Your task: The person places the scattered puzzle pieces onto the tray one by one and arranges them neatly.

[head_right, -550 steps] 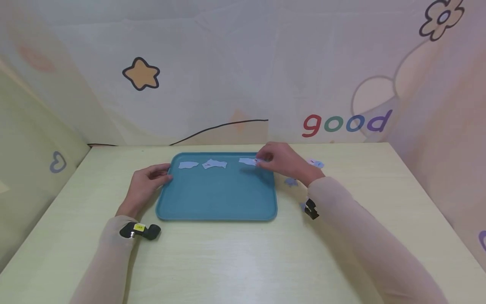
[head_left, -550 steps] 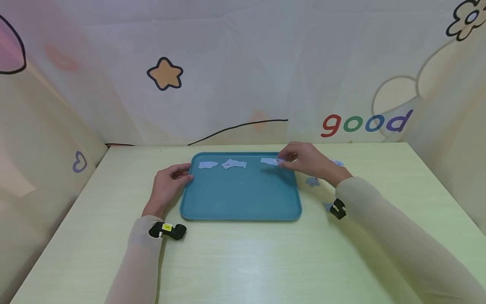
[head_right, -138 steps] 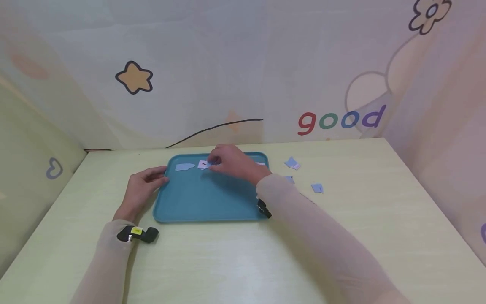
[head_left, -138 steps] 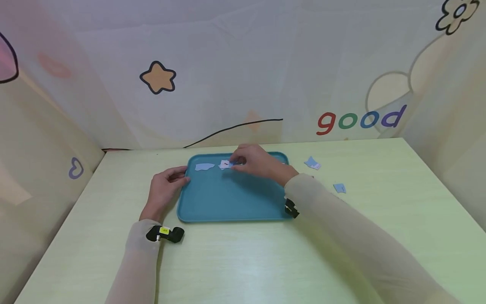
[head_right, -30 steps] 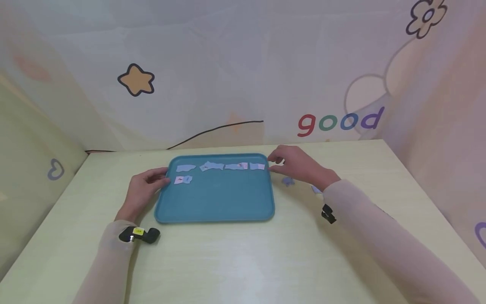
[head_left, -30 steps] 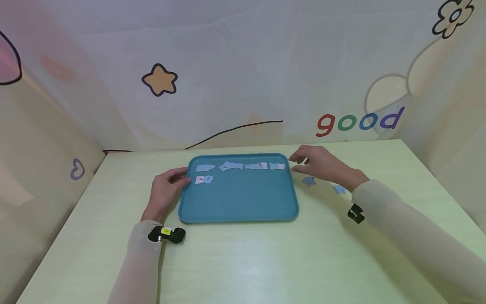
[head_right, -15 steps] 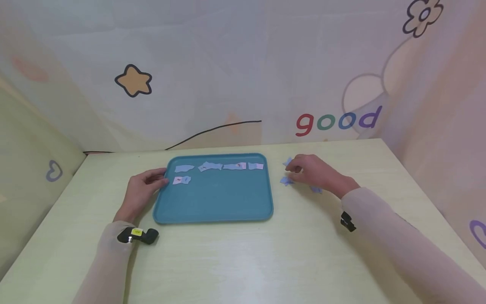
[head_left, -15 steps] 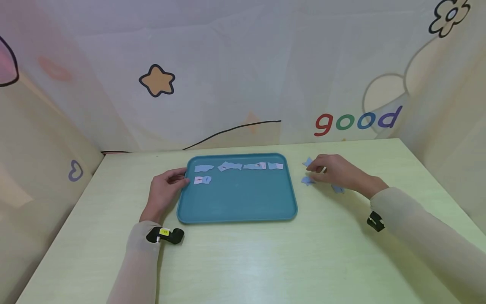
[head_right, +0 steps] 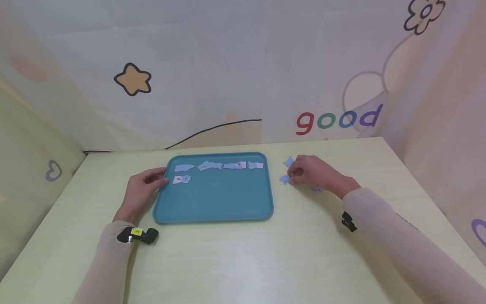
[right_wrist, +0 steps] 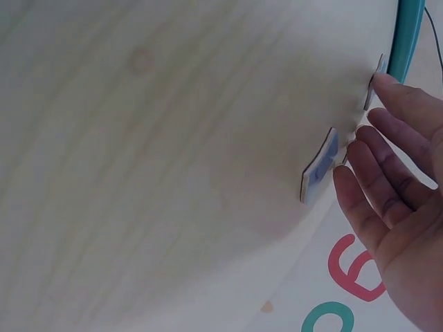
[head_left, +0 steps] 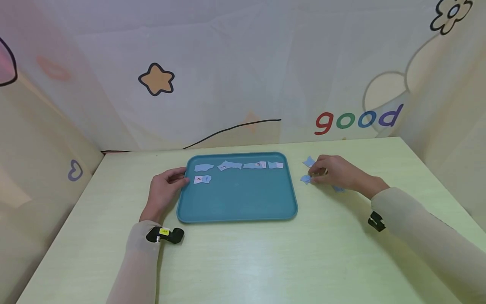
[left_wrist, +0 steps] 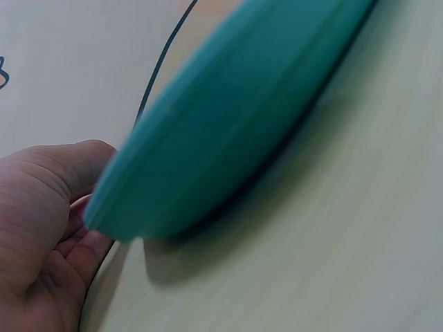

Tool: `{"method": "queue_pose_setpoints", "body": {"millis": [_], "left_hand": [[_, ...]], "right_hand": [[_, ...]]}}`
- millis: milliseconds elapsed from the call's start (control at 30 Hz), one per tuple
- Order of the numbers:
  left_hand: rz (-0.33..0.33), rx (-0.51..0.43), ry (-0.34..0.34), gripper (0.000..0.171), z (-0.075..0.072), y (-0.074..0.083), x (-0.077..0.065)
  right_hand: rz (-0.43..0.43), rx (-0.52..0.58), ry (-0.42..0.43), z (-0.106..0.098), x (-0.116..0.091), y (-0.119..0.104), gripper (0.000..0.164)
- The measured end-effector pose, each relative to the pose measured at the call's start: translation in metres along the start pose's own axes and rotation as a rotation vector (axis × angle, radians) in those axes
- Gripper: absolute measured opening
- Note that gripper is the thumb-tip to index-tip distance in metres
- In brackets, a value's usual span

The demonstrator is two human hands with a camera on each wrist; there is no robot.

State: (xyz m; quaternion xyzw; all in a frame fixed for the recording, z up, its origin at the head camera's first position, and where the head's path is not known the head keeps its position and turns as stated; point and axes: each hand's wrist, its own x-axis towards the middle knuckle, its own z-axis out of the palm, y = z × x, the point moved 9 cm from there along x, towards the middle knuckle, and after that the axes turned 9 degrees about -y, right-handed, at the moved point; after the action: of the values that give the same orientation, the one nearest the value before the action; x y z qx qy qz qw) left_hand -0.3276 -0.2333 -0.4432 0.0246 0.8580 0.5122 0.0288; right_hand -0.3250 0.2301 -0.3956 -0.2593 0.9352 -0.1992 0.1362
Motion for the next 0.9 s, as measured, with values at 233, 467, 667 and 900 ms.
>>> {"method": "queue_pose_setpoints", "body": {"millis": [233,467,667,900], "left_hand": [[-0.006,-0.005,0.002,0.043,0.0002,0.0,0.0006],[-0.004,-0.005,-0.002,0.044,-0.0004,0.0002,-0.0004],[-0.002,-0.005,0.002,0.044,-0.0011,0.0005,-0.0011],[-0.002,-0.008,-0.001,0.044,-0.0003,0.0005,-0.0006]], "right_hand": [[0.01,0.01,-0.001,0.0006,0.0002,-0.0012,0.023],[0.024,0.018,0.006,0.0022,0.0017,0.0012,0.02],[0.055,0.036,0.009,0.0043,0.0033,0.0057,0.018],[0.066,0.07,0.012,0.0013,0.0009,0.0037,0.021]]}}
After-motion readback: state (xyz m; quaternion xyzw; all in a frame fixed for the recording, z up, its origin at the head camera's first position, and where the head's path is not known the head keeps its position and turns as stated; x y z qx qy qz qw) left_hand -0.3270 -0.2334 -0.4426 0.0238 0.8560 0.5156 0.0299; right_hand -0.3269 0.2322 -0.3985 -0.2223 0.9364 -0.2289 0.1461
